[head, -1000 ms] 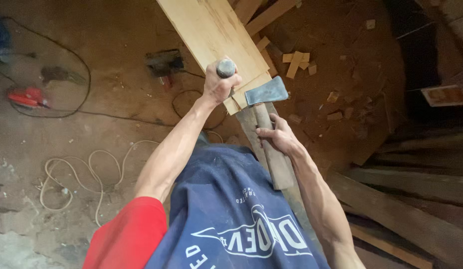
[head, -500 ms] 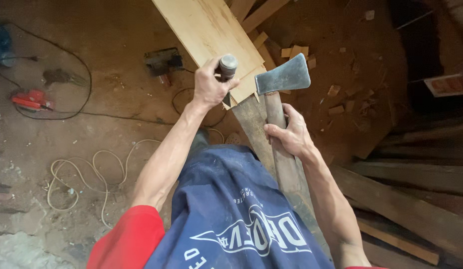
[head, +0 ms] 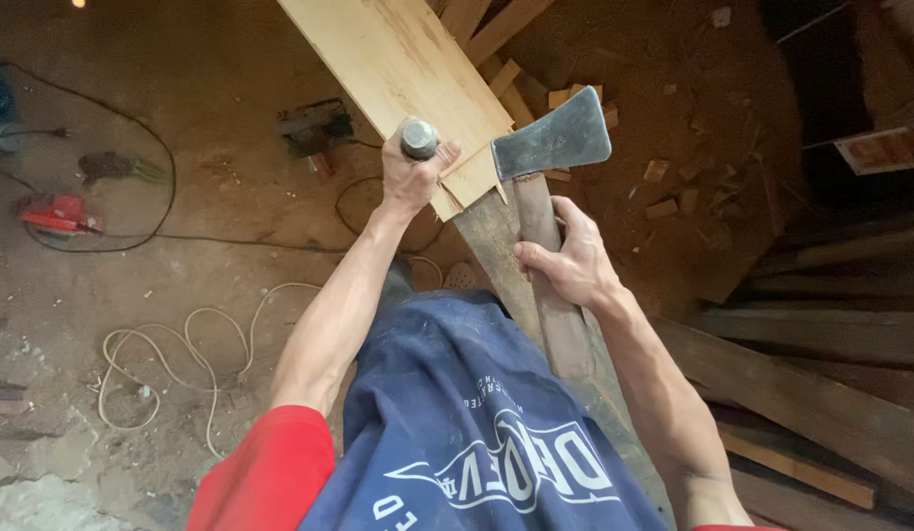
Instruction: The person uses a chisel and mallet to carve a notch into a wooden plank, then uses a circular saw to cut the plank. The person continues to carve and split the wood with the chisel and mallet.
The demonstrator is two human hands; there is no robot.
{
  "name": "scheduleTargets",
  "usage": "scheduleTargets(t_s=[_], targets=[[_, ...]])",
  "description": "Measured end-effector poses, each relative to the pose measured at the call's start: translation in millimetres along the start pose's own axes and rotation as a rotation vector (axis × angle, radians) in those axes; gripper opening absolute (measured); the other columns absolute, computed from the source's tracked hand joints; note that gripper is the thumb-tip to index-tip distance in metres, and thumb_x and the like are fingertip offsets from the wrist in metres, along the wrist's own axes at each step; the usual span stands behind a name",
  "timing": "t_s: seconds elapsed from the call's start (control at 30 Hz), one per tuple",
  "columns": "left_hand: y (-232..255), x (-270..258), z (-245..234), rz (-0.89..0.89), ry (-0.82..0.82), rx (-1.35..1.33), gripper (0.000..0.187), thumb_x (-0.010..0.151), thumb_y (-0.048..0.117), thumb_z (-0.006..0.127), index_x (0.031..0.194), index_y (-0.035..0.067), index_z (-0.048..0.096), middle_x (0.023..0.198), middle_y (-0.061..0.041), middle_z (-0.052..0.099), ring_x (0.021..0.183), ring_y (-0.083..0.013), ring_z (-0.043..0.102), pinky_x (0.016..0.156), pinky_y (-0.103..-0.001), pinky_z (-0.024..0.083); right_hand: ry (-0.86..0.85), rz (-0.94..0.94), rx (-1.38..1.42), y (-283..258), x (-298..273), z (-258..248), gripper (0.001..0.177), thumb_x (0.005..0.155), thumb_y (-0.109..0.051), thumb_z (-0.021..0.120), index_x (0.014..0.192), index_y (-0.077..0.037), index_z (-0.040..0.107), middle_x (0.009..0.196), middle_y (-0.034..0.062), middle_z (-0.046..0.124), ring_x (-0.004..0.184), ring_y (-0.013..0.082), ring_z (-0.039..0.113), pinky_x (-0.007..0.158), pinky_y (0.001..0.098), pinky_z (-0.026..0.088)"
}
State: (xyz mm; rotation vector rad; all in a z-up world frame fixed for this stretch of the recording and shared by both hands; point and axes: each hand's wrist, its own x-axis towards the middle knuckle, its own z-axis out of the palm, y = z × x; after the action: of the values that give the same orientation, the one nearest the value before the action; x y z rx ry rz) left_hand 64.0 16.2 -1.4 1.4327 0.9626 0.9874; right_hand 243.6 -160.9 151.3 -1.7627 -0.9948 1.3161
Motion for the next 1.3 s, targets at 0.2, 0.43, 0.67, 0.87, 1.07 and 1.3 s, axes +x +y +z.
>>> scheduleTargets(t_s=[0.2,0.43,0.67,0.87,1.07,1.3], targets=[[2.5,5.1,0.1,-0.002,-0.044,0.047,0.032,0.087,0.033,0.085,0.082,0.014,0.06,0.071,0.003,0.062,0.066,-0.01,0.061,0.064,-0.029,0.056,0.038,-0.174,-0.158,-36.5,-4.8,-9.8,0.058,0.08,-0.01,0.079,0.129,0.005,0.051,0.097,0.0137,0.073,0.082,0.019,0.075,0.073,0.0335,0.066],[3.3,7.1,5.3,-0.004,-0.039,-0.093,0.027,0.086,0.02,0.085,0.084,0.01,0.06,0.071,0.002,0.063,0.066,-0.0086,0.059,0.062,-0.027,0.052,0.113,-0.577,-0.322,-88.4,-7.9,-21.1,0.053,0.089,-0.01,0.08,0.127,0.003,0.046,0.099,0.0134,0.074,0.088,0.0223,0.076,0.082,0.0373,0.065],[-7.3,4.5,13.9,0.273,-0.035,-0.129,0.009,0.087,0.006,0.071,0.095,0.004,0.067,0.082,-0.006,0.072,0.075,-0.0125,0.068,0.068,-0.031,0.057,-0.062,-0.138,-0.734,-84.4,44.2,34.7,0.048,0.088,-0.003,0.062,0.129,0.006,0.039,0.09,0.0287,0.07,0.07,0.036,0.073,0.063,0.0437,0.064],[-13.9,-1.7,16.0,0.283,0.017,-0.078,0.015,0.084,0.005,0.07,0.098,0.003,0.065,0.078,-0.005,0.072,0.068,-0.0136,0.07,0.063,-0.03,0.058,-0.102,-0.127,-0.728,-100.9,36.9,27.7,0.045,0.083,-0.005,0.06,0.123,0.005,0.041,0.087,0.0285,0.069,0.063,0.0359,0.073,0.055,0.0427,0.062],[-39.1,3.8,19.9,0.282,0.023,0.006,0.01,0.083,0.009,0.067,0.093,0.005,0.067,0.065,-0.003,0.068,0.058,-0.0111,0.067,0.055,-0.027,0.059,-0.052,-0.149,-0.693,-86.7,36.2,33.9,0.037,0.09,-0.008,0.057,0.119,0.007,0.04,0.084,0.0267,0.071,0.063,0.0351,0.073,0.051,0.0432,0.058],[-44.9,4.2,29.2,0.292,0.215,-0.07,0.013,0.083,0.004,0.059,0.093,0.005,0.067,0.08,-0.008,0.073,0.07,-0.014,0.069,0.063,-0.032,0.057,-0.159,0.024,-0.839,-85.4,51.0,30.0,0.034,0.084,-0.011,0.06,0.112,0.002,0.046,0.084,0.0286,0.069,0.071,0.0409,0.071,0.064,0.0499,0.056]])
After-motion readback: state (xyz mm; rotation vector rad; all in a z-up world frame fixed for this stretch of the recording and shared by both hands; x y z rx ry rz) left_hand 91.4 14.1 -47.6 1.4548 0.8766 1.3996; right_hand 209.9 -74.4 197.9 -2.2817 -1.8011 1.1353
